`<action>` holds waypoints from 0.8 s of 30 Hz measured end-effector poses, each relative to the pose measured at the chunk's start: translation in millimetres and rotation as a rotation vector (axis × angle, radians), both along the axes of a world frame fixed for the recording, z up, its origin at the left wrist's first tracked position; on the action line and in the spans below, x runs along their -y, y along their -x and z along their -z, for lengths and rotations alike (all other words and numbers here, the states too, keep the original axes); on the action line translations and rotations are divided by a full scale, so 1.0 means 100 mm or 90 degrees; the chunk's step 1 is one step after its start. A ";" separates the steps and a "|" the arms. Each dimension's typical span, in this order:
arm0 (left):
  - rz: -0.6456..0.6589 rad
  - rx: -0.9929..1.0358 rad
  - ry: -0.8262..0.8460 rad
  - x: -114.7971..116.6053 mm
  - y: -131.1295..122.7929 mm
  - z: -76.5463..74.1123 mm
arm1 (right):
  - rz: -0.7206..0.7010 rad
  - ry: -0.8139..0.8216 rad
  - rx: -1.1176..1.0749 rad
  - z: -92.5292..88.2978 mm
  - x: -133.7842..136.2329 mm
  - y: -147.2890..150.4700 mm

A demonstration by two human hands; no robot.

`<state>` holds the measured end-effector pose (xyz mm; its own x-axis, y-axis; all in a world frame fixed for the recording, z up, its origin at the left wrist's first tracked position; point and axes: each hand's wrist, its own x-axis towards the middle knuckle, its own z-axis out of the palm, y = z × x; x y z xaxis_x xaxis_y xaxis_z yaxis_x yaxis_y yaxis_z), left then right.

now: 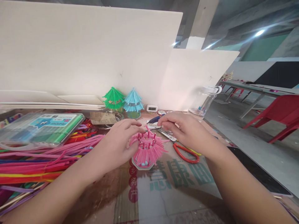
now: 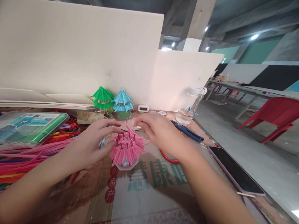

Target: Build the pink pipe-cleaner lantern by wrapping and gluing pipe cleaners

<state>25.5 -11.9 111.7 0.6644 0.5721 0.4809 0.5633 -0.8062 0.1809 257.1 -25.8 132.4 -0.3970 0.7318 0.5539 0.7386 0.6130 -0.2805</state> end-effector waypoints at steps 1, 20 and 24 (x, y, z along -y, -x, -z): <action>-0.004 0.001 -0.002 0.00 0.00 0.00 | 0.004 0.003 -0.002 0.01 -0.02 -0.01; 0.014 -0.004 0.018 0.03 -0.06 0.00 | -0.143 0.082 0.057 0.03 0.05 0.10; 0.021 0.005 0.015 0.02 -0.06 0.02 | -0.140 0.089 0.063 0.06 0.02 0.13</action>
<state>32.0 -14.3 109.8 0.6794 0.5608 0.4732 0.5345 -0.8201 0.2044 244.0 -28.1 126.0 -0.6019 0.6884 0.4046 0.6195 0.7223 -0.3073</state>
